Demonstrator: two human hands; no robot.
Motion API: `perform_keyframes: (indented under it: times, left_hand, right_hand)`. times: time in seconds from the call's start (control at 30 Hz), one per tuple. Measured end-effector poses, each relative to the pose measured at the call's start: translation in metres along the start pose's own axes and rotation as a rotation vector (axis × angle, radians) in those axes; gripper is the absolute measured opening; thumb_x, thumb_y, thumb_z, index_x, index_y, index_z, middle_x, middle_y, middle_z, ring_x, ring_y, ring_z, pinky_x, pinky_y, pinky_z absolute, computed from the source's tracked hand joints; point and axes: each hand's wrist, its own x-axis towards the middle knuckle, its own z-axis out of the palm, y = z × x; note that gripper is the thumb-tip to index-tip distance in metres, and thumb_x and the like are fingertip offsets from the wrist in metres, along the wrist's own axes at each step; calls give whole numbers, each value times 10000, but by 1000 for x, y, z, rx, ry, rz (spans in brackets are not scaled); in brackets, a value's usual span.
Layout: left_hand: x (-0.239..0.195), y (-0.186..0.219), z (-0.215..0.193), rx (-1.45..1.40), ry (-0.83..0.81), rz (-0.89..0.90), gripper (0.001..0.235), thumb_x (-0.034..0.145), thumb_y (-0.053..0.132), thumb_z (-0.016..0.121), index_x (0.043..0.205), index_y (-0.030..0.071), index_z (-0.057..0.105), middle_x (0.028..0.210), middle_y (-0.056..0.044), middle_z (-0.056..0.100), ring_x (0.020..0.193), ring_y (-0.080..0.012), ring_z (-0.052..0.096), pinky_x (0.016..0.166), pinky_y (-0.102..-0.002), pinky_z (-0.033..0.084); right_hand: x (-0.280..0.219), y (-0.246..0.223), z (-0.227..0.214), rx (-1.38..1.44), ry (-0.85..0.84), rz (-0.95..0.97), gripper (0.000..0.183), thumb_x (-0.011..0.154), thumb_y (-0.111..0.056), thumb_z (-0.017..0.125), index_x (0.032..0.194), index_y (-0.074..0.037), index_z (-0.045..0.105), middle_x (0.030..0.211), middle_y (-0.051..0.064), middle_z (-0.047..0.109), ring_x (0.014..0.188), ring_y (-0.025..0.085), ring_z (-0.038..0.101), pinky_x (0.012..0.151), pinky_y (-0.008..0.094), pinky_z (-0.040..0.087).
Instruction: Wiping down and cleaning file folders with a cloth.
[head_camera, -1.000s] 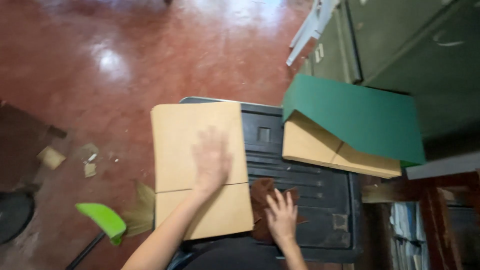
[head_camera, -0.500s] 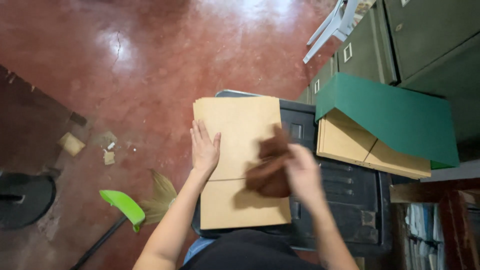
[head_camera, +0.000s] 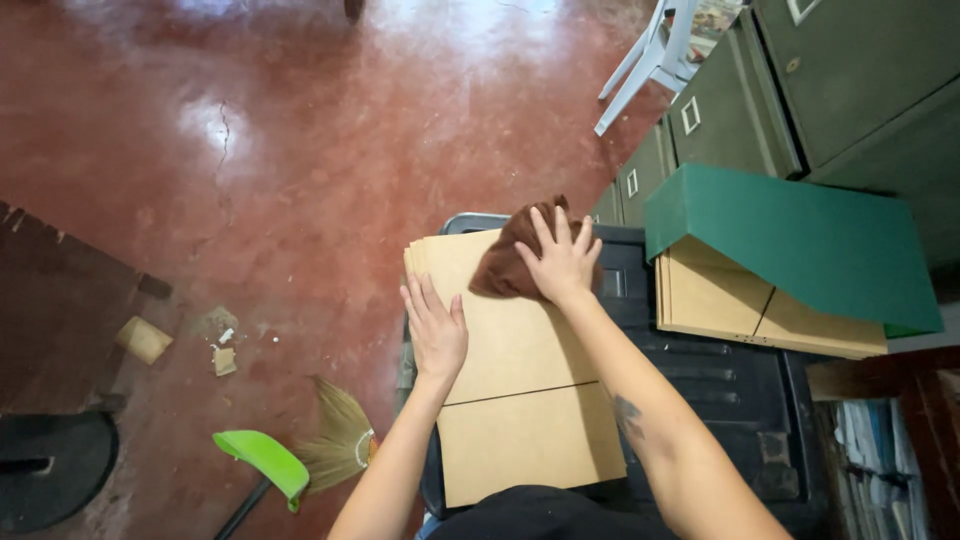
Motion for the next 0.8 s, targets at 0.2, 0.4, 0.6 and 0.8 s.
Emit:
perform_keyframes:
  times: [0.2, 0.4, 0.6, 0.8]
  left_hand:
    - [-4, -4, 7, 196, 80, 75, 626, 911, 124, 498, 1515, -24, 426, 1548, -287, 415, 1429, -495, 420, 1090, -496, 491]
    - [-7, -2, 5, 55, 63, -2, 735, 801, 34, 416, 1535, 16, 386, 1606, -283, 334, 1448, -526, 375, 1103, -529, 457]
    - [-10, -3, 12, -28, 102, -7, 446, 969, 310, 642, 1292, 24, 530, 1624, -302, 293, 1466, -536, 335, 1143, -550, 401]
    - [-13, 14, -7, -93, 21, -82, 445, 1018, 458, 586, 1104, 26, 525, 1626, -345, 256, 1521, -522, 237, 1155, -583, 357]
  right_hand:
    - [-27, -76, -1, -24, -15, -154, 793, 843, -774, 574, 1554, -499, 357, 1661, 80, 312, 1443, 634, 234, 1064, 826, 271]
    - [-55, -63, -1, 29, 32, -187, 716, 904, -630, 617, 1563, -501, 370, 1642, 43, 361, 1450, 574, 272, 1055, 785, 346]
    - [-138, 14, -18, -164, 301, -12, 698, 854, -671, 646, 1496, -419, 535, 1461, 55, 555, 1275, 474, 519, 842, 570, 554]
    - [-278, 55, -16, 597, -91, 393, 972, 895, -535, 627, 1676, -229, 134, 1281, 222, 537, 1191, 402, 549, 1052, 437, 399]
